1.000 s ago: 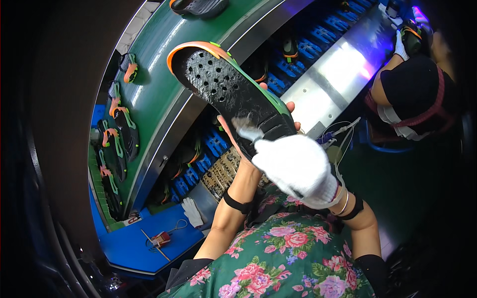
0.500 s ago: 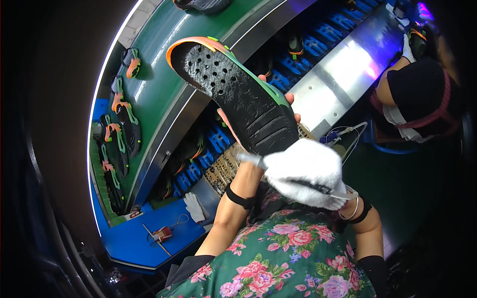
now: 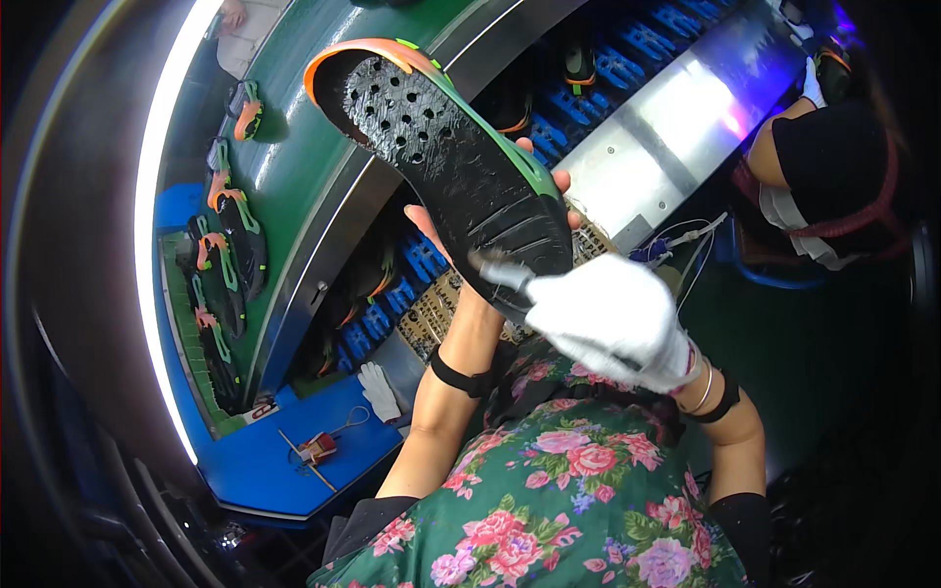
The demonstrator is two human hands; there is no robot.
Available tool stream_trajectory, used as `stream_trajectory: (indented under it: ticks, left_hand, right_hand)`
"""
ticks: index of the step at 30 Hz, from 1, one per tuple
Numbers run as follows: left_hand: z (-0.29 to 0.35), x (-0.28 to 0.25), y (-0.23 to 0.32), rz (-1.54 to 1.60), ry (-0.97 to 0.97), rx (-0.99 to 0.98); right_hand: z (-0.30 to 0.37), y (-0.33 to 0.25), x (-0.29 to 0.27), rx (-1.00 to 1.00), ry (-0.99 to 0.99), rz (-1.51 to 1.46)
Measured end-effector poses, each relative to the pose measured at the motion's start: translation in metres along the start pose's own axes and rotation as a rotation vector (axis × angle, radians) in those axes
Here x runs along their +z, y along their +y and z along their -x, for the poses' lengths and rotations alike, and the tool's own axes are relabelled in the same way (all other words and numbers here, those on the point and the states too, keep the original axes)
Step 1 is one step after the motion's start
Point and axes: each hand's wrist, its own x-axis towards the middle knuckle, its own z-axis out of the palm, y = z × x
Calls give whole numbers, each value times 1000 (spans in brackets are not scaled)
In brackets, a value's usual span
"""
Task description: Applying adhesive or primer to the bottom of shoe soles using a brush.
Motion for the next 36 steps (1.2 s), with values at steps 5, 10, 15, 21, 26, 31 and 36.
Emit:
stream_trajectory:
  ticks: [5,10,15,21,26,31,36]
  left_hand:
    - [8,0,-1,178,105,51]
    - [16,-5,8,125,133,-2]
    - [14,0,8,137,79,36]
    - [15,-1,20,40,157,-54]
    - [14,1,15,16,61,-26]
    - [10,10,19,12,101,-155]
    - [13,-6,31,-115,87,-248]
  right_hand:
    - [5,2,-1,174,-25,-388]
    - [2,7,2,25,-50,-90]
    - [5,13,2,210,-81,-490]
    - [11,9,8,49,-138,-191]
    - [9,12,1,386,-131,-670]
    - [6,14,-3,116,-79,-187]
    - [8,-2,-4,68,-265,-276]
